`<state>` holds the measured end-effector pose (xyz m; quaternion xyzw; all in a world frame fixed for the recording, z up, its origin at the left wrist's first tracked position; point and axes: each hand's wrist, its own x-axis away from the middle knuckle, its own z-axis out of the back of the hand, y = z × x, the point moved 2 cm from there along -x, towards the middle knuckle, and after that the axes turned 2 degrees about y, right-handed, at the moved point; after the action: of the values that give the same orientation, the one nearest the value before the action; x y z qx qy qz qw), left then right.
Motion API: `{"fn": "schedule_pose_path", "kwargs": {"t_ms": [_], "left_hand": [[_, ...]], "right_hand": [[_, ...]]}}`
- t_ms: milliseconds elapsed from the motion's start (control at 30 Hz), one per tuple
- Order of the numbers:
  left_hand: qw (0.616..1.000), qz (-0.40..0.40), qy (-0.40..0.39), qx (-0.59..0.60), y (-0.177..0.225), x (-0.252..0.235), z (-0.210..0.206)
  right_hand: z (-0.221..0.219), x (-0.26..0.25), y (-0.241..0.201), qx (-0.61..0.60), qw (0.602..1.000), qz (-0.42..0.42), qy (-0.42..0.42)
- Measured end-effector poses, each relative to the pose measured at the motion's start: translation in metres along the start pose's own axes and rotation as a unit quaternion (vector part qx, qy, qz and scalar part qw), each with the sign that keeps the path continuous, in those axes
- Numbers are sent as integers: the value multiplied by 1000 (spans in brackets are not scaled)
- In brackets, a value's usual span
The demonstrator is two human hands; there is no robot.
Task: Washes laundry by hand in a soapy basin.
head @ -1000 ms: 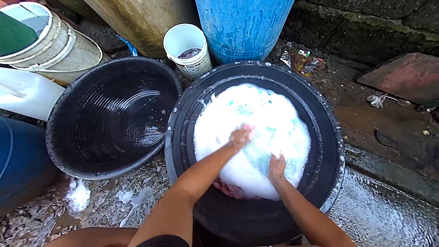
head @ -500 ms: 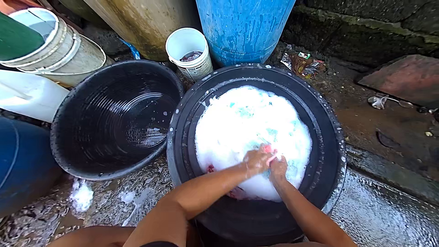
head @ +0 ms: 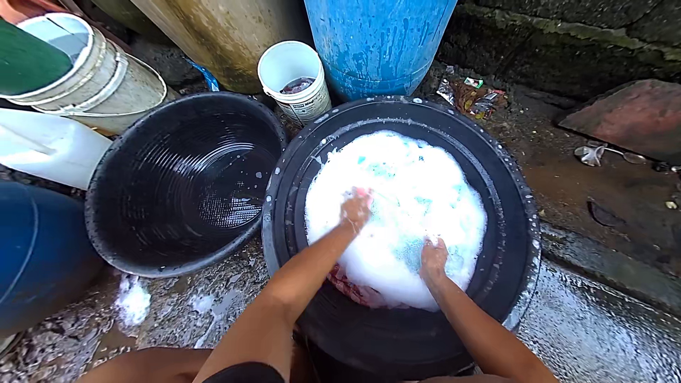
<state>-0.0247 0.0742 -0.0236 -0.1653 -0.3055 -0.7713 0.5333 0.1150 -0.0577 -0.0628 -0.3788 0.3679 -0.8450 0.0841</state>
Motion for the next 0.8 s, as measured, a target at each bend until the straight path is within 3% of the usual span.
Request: {"fn": "schedule_pose_path", "kwargs": {"t_ms": [67, 133, 267, 433, 567, 700, 800], "left_hand": [[997, -53, -49, 18, 37, 42, -17], [994, -100, -36, 39, 42, 54, -33], [999, 8, 3, 32, -8, -11, -9], [992, -115, -59, 11, 63, 33, -21], [997, -80, -8, 16, 25, -23, -6], [994, -106, -34, 19, 61, 17, -33], [998, -55, -26, 17, 32, -8, -13]], "right_hand": [[0, 0, -1, -15, 1000, 5, 0], [0, -1, -1, -26, 1000, 14, 1], [1, -1, 0, -3, 1000, 14, -4], [-1, -1, 3, -12, 1000, 28, 8], [1, -1, 0, -10, 1000, 12, 0], [-1, -2, 2, -35, 999, 21, 11], [2, 1, 2, -20, 1000, 9, -5]]}}
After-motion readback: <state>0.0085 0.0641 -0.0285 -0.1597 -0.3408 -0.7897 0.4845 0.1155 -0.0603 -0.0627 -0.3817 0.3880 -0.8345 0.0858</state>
